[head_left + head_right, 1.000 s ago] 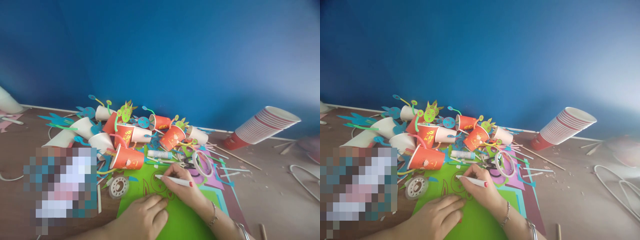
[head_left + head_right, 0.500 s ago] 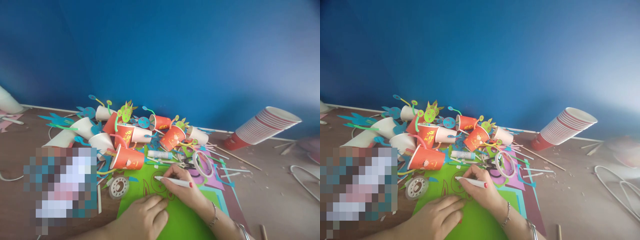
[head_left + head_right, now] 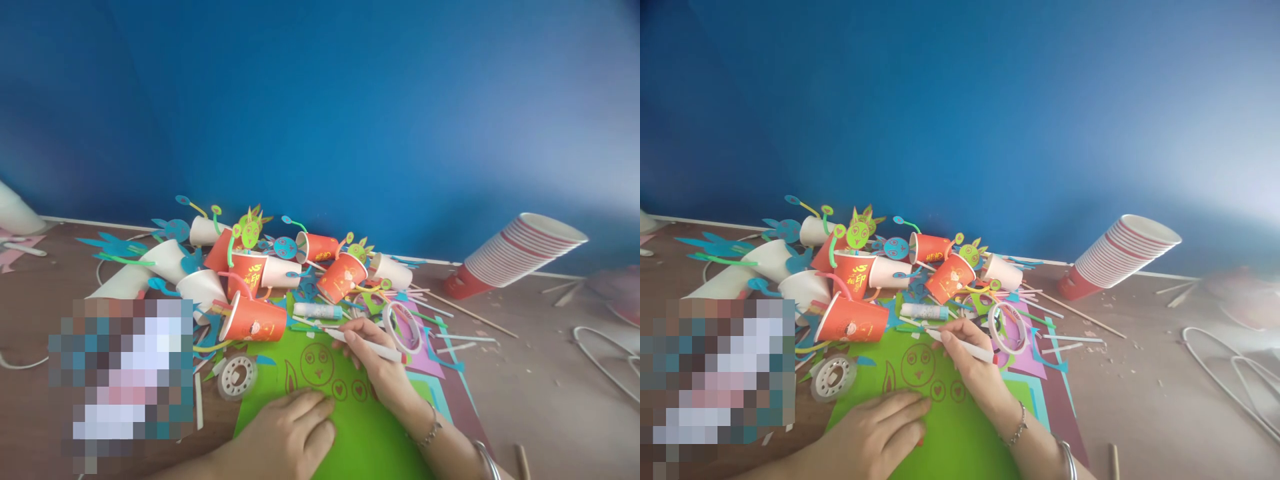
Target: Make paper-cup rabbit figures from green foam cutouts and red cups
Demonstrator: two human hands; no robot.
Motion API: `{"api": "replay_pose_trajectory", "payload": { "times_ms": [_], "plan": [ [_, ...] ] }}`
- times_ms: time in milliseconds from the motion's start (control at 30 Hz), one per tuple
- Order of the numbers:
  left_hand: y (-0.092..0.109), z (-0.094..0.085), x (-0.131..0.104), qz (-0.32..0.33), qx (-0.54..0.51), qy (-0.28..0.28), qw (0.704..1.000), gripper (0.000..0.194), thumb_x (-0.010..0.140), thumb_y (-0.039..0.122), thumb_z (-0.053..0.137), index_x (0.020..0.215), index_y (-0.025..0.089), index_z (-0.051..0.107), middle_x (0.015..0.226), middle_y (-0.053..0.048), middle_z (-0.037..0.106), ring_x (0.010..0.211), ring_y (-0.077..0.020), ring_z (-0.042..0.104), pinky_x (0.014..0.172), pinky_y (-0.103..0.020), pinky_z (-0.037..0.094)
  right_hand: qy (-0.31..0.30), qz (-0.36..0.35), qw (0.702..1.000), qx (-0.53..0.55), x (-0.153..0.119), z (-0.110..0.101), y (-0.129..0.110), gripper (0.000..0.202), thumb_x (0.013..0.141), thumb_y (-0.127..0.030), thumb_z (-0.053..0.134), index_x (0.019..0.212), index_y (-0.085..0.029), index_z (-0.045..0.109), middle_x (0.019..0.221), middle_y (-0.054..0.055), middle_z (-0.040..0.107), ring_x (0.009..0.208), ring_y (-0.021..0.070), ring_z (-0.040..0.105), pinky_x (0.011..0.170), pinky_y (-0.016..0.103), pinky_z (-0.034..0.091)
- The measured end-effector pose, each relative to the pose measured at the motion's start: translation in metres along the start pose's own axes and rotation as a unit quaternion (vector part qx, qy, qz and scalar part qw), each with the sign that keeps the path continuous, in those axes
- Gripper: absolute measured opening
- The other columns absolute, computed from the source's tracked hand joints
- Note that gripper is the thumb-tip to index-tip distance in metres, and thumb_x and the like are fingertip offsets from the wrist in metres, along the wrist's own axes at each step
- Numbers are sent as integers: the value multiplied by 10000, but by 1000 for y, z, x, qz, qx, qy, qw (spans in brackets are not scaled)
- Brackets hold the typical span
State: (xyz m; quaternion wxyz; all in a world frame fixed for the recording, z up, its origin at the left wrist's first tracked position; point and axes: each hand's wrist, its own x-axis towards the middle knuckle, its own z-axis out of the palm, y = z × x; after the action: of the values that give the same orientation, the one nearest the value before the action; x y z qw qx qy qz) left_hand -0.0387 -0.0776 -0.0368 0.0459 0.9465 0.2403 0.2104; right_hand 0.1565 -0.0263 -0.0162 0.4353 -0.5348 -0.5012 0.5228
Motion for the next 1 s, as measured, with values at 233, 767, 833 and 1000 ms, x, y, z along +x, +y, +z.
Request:
{"api": "replay_pose_trajectory", "payload": {
  "times_ms": [233,767,833,1000],
  "plan": [
    [1,-3,0,-13,-20,-4,1000,150,937,209,458,1002,167,586,1116,-54,682,1062,-177,582,936,-278,467,19,-22,1000,-9,-4,-6,9,339,802,-488,607,628,-213,511,486,-48,493,449,109,385,458,238,287],
    [-13,-11,1,-254,-271,140,918,200,933,244,454,1118,206,521,973,-69,707,915,-187,681,803,-306,553,-29,32,954,297,6,-26,-84,252,789,-423,591,674,-228,481,575,-48,367,483,111,290,428,239,233],
    [-14,-11,3,-291,-311,155,891,200,946,293,433,1101,189,507,979,-92,712,939,-203,685,798,-316,558,-29,36,951,306,4,-28,-87,246,790,-395,598,660,-225,477,529,-66,312,465,105,251,421,230,206],
    [-19,-14,5,-343,-389,183,835,243,950,403,418,1021,189,509,988,-95,709,941,-219,673,812,-344,539,-6,58,950,307,-8,-31,-78,233,726,-300,700,683,-210,490,535,-68,416,477,83,329,434,207,240]
  ]
}}
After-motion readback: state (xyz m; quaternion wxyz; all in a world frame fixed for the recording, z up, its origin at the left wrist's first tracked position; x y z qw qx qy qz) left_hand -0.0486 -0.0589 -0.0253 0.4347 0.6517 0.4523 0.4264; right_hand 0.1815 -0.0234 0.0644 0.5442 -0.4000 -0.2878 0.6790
